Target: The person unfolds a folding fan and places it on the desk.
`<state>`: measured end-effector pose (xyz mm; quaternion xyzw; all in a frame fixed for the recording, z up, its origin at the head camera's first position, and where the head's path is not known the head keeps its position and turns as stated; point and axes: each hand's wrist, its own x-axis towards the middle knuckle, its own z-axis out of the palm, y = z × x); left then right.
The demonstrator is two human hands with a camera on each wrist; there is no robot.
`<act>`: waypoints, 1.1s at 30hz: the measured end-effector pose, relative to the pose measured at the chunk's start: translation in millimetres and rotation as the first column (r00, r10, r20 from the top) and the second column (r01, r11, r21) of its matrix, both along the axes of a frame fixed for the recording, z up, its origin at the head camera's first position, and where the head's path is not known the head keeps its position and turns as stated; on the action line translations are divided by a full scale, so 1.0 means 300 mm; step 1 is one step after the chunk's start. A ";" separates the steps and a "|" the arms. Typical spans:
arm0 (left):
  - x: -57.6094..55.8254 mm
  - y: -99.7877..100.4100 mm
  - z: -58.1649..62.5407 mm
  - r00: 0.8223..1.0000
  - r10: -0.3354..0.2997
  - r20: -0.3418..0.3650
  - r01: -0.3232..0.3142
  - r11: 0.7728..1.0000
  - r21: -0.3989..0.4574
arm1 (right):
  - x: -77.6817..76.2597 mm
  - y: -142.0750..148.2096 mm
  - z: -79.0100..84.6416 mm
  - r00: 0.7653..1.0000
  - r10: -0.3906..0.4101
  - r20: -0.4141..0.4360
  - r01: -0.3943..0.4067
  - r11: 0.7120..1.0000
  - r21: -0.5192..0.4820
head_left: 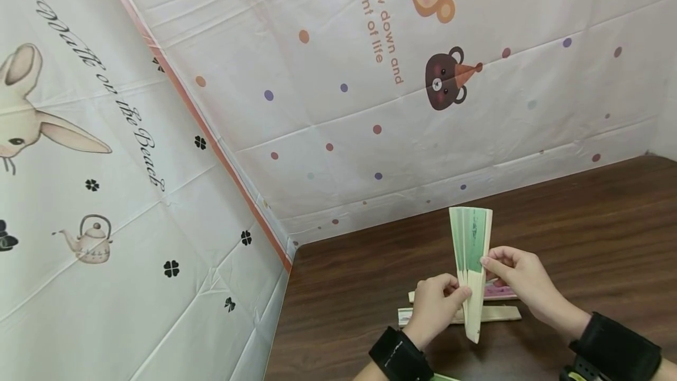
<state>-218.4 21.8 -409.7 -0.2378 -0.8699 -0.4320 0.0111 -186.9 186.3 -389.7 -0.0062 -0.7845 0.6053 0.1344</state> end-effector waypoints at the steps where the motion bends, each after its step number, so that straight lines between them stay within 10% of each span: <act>1: 0.000 0.000 0.000 1.000 0.002 -0.003 -0.002 1.000 -0.001 | 0.000 0.000 -0.001 1.000 0.000 0.003 0.000 1.000 -0.001; 13: 0.007 -0.001 0.004 1.000 0.000 0.000 0.000 1.000 0.025 | -0.012 0.022 -0.026 0.999 -0.023 0.025 0.024 1.000 -0.020; 33: -0.017 -0.012 -0.021 0.977 0.018 0.215 -0.058 0.981 0.184 | -0.016 0.045 -0.045 0.997 0.019 0.079 -0.011 0.995 -0.098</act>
